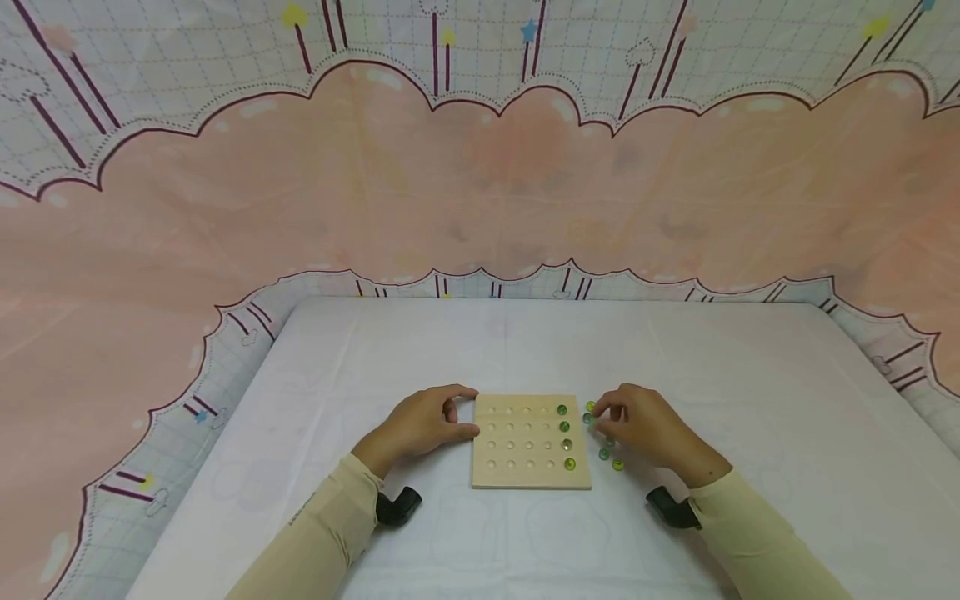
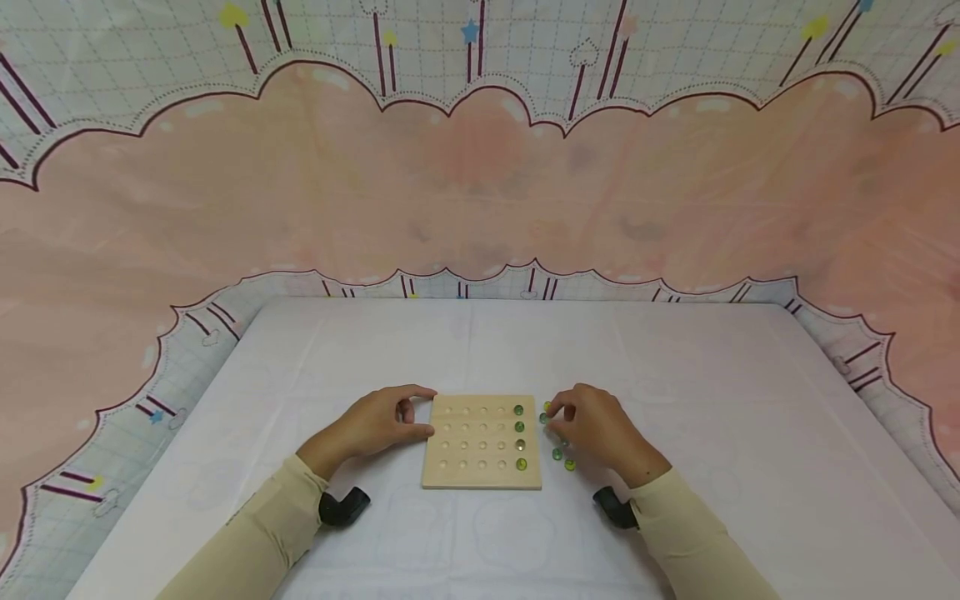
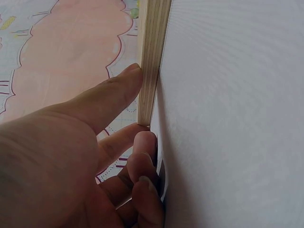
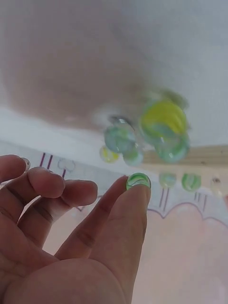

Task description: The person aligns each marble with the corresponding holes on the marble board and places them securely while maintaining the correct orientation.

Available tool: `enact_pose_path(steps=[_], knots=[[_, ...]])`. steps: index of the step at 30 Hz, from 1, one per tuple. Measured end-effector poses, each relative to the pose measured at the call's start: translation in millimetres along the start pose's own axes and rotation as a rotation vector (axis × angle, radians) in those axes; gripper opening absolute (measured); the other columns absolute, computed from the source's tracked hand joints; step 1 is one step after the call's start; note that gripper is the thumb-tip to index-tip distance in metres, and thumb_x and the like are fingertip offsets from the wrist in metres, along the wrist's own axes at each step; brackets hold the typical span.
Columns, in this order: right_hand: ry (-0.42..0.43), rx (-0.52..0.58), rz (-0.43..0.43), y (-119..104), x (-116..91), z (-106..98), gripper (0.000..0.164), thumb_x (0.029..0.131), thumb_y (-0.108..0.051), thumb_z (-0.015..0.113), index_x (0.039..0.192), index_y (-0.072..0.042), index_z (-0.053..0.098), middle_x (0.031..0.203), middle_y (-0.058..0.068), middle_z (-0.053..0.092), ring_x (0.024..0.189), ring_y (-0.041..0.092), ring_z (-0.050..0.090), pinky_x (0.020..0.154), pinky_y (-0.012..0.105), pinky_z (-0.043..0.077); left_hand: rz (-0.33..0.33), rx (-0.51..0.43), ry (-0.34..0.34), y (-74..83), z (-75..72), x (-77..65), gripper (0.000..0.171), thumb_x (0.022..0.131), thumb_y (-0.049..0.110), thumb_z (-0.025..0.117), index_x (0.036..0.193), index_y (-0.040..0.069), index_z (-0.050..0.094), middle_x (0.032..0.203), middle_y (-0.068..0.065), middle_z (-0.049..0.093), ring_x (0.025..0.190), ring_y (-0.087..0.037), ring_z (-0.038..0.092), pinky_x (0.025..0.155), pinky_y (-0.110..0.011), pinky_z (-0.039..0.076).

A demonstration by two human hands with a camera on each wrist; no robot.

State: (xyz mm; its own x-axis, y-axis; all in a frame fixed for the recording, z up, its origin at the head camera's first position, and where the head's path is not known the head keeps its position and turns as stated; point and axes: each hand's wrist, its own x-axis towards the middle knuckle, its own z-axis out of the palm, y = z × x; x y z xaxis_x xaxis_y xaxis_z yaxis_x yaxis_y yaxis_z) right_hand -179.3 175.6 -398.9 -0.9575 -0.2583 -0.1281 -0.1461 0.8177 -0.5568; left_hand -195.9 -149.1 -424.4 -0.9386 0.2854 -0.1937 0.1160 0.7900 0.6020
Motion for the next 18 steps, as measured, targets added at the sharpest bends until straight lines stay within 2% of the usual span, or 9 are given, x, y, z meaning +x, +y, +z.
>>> enact_pose_path(steps=[9,18], knots=[[-0.002,0.018,-0.071,-14,-4,1,0.008,0.088,-0.012,0.075,0.096,-0.013,0.076,0.081,0.001,0.056,0.073,0.015,0.048,0.058,0.025,0.041,0.002,0.007,-0.003,-2.3,1.2,1.3,0.056,0.083,0.038,0.082,0.134,0.026,0.062,0.076,0.006,0.056,0.066,-0.012,0.048,0.065,-0.03,0.038],[-0.025,0.048,-0.093,-28,-6,8,0.008,0.087,-0.012,0.076,0.095,-0.014,0.076,0.081,0.0,0.057,0.076,0.015,0.049,0.06,0.025,0.043,0.003,0.003,-0.002,-2.7,1.2,1.3,0.055,0.083,0.038,0.081,0.134,0.026,0.062,0.077,0.006,0.056,0.066,-0.012,0.048,0.065,-0.03,0.038]])
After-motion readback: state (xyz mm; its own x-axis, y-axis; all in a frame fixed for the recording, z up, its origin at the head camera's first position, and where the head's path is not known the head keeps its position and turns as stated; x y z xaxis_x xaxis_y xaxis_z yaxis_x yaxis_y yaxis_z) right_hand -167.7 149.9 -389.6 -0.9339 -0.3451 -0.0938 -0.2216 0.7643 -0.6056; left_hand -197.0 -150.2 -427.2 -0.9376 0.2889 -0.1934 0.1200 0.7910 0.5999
